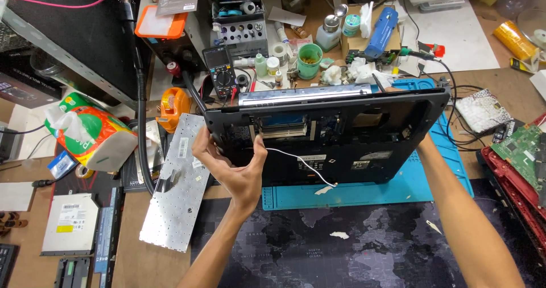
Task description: Disassembling a laptop by prying off the top cover and keyboard, then reassembling the components.
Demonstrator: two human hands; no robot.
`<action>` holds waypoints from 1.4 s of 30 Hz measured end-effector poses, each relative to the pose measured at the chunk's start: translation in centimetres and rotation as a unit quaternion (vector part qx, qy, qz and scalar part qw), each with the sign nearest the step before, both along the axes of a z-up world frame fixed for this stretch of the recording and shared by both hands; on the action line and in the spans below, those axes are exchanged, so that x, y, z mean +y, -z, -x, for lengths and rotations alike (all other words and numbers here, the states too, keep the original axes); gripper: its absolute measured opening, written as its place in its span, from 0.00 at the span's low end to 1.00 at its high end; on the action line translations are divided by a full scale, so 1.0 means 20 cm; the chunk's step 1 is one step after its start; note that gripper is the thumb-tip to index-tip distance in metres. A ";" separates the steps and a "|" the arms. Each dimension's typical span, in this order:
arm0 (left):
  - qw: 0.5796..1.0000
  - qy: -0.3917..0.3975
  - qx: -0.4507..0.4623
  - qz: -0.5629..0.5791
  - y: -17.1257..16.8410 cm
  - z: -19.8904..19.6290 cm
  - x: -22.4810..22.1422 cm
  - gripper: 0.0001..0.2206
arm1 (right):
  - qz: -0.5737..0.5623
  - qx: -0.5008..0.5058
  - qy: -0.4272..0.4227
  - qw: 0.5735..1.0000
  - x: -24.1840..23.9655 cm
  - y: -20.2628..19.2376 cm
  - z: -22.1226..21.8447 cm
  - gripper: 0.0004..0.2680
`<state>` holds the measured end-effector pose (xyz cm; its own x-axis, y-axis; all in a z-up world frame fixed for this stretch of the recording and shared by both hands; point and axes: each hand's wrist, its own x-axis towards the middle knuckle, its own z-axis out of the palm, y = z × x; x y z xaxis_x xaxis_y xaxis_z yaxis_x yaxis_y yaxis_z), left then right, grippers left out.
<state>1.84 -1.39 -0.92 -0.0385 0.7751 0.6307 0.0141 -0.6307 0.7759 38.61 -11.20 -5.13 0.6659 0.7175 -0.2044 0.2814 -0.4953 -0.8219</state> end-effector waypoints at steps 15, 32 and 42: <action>1.000 0.004 -0.023 0.006 0.03 0.10 -0.11 0.43 | -0.009 -0.110 0.043 0.993 0.06 0.52 -0.20 0.14; 1.000 0.006 0.022 -0.010 -0.11 0.17 -0.25 0.36 | -0.123 -0.094 0.023 0.988 -0.07 -0.22 0.16 0.09; 0.998 0.000 0.053 -0.036 -0.07 0.21 -0.27 0.34 | -0.223 -0.078 0.000 0.972 -0.16 -0.42 0.19 0.04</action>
